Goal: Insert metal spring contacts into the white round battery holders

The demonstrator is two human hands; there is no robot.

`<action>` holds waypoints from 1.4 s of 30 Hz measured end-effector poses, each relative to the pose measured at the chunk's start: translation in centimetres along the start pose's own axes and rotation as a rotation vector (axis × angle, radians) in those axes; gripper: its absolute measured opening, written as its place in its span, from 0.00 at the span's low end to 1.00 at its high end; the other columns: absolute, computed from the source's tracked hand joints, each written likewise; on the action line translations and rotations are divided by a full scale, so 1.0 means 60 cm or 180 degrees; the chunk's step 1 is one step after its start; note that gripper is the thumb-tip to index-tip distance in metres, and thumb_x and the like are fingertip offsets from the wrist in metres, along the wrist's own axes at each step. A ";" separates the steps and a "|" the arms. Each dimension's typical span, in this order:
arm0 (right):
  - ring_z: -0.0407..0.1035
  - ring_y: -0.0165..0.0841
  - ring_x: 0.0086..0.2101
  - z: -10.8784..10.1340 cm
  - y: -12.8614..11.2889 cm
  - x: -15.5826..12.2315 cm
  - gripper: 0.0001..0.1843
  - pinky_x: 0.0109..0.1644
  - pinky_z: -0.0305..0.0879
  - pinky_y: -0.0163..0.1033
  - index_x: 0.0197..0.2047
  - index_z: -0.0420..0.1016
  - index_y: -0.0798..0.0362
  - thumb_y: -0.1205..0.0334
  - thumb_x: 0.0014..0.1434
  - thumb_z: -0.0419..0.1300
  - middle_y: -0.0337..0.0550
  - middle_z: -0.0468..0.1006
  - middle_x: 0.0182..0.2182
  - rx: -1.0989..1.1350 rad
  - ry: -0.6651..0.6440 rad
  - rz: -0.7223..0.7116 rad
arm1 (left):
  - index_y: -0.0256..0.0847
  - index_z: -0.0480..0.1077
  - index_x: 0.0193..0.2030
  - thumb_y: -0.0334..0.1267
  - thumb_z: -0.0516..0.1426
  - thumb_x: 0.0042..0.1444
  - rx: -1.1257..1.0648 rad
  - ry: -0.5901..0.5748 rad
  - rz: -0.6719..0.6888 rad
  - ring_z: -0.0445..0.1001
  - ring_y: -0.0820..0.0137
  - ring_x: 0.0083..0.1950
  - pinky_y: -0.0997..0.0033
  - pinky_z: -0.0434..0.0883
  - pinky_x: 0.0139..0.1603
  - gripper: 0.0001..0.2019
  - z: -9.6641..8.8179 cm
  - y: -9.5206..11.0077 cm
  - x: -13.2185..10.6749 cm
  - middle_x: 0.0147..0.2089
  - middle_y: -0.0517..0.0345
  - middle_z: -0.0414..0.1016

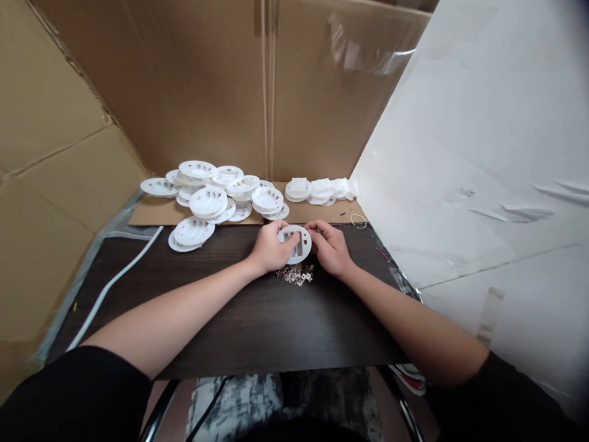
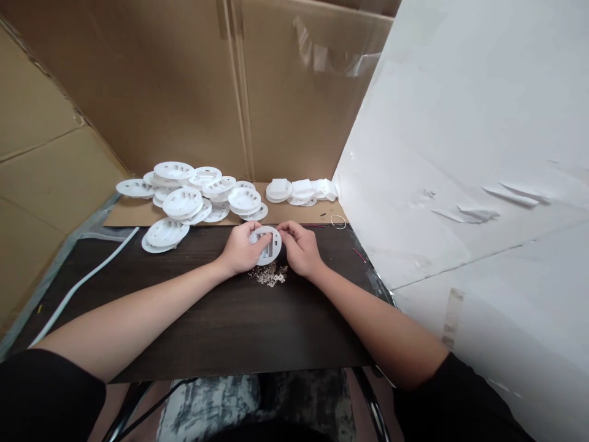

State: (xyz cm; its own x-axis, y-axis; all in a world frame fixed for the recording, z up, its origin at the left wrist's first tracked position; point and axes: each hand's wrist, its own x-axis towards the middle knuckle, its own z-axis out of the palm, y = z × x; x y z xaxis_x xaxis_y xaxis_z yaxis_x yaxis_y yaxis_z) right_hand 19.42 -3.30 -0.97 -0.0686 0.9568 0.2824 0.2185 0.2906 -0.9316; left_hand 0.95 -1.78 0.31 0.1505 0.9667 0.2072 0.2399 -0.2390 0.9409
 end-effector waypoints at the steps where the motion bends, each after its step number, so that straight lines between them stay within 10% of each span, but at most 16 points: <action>1: 0.68 0.36 0.30 0.000 0.001 0.000 0.15 0.31 0.64 0.38 0.42 0.80 0.49 0.47 0.69 0.60 0.40 0.76 0.29 -0.0014 0.0011 0.0022 | 0.40 0.72 0.34 0.44 0.67 0.56 0.0064 0.0002 0.0044 0.72 0.68 0.32 0.68 0.69 0.35 0.12 -0.001 0.000 -0.001 0.32 0.57 0.77; 21: 0.69 0.36 0.33 -0.009 -0.011 -0.001 0.18 0.39 0.64 0.39 0.42 0.80 0.50 0.44 0.72 0.59 0.39 0.79 0.32 -0.0337 -0.0285 -0.0095 | 0.42 0.68 0.35 0.43 0.65 0.59 0.0784 0.0119 0.0602 0.71 0.70 0.30 0.68 0.67 0.36 0.11 -0.001 0.014 -0.022 0.31 0.58 0.77; 42: 0.57 0.29 0.22 -0.006 -0.004 0.004 0.31 0.23 0.54 0.34 0.38 0.76 0.50 0.28 0.61 0.68 0.34 0.66 0.22 0.0686 -0.0655 0.0546 | 0.42 0.67 0.35 0.40 0.65 0.60 0.0905 0.0394 0.1109 0.70 0.71 0.29 0.69 0.67 0.35 0.10 0.000 0.010 -0.026 0.30 0.61 0.74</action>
State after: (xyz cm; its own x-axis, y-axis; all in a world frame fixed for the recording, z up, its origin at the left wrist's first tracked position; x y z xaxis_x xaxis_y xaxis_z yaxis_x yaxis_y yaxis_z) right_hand 19.67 -3.16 -0.60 -0.2485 0.9648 0.0858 0.0348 0.0974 -0.9946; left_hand 0.87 -3.45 0.52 0.1573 0.8239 0.5445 0.4513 -0.5504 0.7024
